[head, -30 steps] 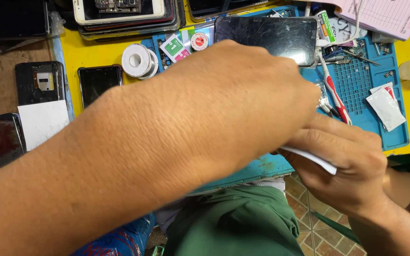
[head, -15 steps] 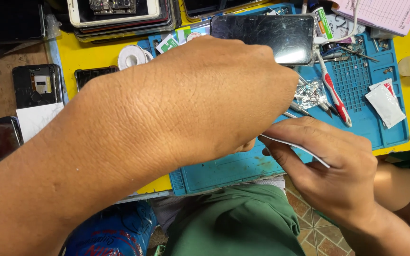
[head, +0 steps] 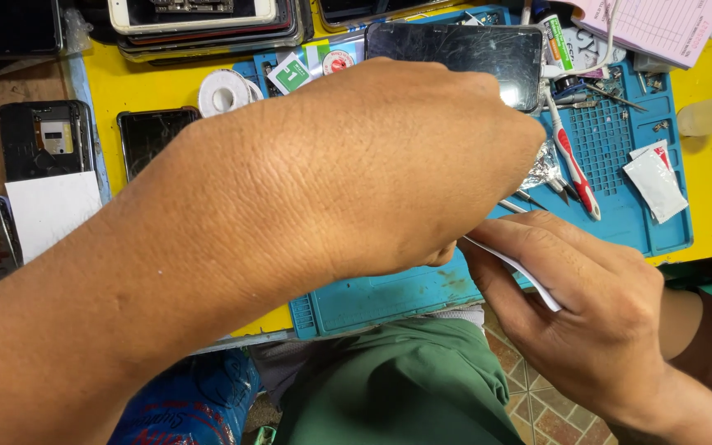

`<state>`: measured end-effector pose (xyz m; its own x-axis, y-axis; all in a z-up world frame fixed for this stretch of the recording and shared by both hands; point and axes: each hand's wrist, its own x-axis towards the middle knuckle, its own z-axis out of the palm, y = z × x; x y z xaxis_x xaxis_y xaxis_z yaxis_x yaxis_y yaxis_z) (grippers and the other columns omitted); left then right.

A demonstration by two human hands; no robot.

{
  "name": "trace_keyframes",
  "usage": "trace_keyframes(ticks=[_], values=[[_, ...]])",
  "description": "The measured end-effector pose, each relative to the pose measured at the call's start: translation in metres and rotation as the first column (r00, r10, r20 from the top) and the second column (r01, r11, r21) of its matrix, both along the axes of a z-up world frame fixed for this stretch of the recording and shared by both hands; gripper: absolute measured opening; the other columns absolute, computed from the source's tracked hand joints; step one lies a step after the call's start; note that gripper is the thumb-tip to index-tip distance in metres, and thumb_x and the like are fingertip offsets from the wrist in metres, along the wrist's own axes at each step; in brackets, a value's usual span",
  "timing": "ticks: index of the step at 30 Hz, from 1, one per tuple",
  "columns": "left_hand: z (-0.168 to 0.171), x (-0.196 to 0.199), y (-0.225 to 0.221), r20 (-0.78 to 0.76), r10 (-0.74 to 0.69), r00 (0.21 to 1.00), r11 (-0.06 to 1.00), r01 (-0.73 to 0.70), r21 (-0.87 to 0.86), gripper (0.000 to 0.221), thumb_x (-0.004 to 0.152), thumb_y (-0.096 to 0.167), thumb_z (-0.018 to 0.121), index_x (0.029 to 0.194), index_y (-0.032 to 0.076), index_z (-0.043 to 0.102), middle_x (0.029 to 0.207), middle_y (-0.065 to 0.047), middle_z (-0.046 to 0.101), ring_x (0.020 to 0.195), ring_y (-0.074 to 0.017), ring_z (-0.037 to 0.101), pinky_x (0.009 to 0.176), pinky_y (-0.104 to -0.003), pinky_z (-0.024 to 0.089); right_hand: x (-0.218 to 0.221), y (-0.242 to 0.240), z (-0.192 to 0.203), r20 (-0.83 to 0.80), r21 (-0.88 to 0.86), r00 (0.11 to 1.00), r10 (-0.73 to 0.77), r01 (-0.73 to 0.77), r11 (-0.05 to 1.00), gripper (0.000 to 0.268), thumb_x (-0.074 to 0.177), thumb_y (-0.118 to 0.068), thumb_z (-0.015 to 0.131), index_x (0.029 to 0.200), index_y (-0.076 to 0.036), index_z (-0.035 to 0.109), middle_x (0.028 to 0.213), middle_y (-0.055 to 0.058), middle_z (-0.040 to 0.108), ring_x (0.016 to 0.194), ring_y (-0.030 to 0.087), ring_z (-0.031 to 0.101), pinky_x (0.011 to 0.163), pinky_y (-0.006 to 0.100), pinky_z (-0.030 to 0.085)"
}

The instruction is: Applying a matte ceramic screen protector to a smartphone, including cleaning the surface and applying adhesive liquid.

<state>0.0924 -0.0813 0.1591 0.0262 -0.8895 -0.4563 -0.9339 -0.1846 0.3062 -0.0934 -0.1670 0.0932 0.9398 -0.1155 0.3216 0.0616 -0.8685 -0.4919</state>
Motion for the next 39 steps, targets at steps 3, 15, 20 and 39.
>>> trace_keyframes(ticks=[3, 15, 20, 39], values=[[-0.003, 0.002, 0.003, -0.015, 0.022, 1.0, 1.0, -0.022, -0.017, 0.038, 0.072, 0.027, 0.087, 0.104, 0.018, 0.068, 0.104, -0.009, 0.072, 0.088, -0.0418, 0.072, 0.062, -0.06, 0.056, 0.001, 0.0, -0.004, 0.015, 0.042, 1.0, -0.003, 0.003, 0.999, 0.012, 0.092, 0.007, 0.077, 0.102, 0.0, 0.074, 0.087, 0.01, 0.074, 0.071, 0.019, 0.069, 0.064, 0.029, 0.05], [-0.001, -0.005, 0.002, -0.018, 0.009, 1.0, 1.0, -0.009, 0.003, 0.042, 0.072, 0.03, 0.091, 0.103, 0.016, 0.068, 0.105, -0.009, 0.073, 0.091, -0.0393, 0.073, 0.066, -0.056, 0.057, -0.007, -0.005, 0.015, -0.084, -0.136, 0.988, 0.131, -0.141, 0.981, 0.022, 0.095, 0.0, 0.069, 0.116, 0.0, 0.07, 0.097, 0.012, 0.07, 0.077, 0.029, 0.065, 0.067, 0.039, 0.052], [-0.001, -0.004, 0.006, -0.024, 0.011, 1.0, 1.0, -0.011, -0.004, 0.039, 0.074, 0.032, 0.09, 0.099, 0.013, 0.068, 0.101, -0.011, 0.072, 0.088, -0.0401, 0.073, 0.066, -0.054, 0.056, -0.003, -0.004, 0.015, -0.132, -0.133, 0.985, 0.112, -0.13, 0.983, 0.023, 0.095, -0.004, 0.068, 0.118, -0.005, 0.07, 0.093, 0.008, 0.07, 0.074, 0.029, 0.064, 0.061, 0.041, 0.049], [0.012, -0.002, 0.006, 0.019, 0.08, 0.997, 0.988, -0.082, 0.134, 0.036, 0.074, 0.02, 0.072, 0.055, 0.007, 0.045, 0.053, -0.012, 0.038, 0.052, -0.0276, 0.039, 0.048, -0.045, 0.037, 0.004, -0.005, -0.001, 0.004, 0.117, 0.997, 0.071, -0.071, 0.991, 0.017, 0.094, 0.004, 0.073, 0.11, -0.002, 0.074, 0.095, 0.008, 0.077, 0.079, 0.019, 0.073, 0.068, 0.03, 0.053]])
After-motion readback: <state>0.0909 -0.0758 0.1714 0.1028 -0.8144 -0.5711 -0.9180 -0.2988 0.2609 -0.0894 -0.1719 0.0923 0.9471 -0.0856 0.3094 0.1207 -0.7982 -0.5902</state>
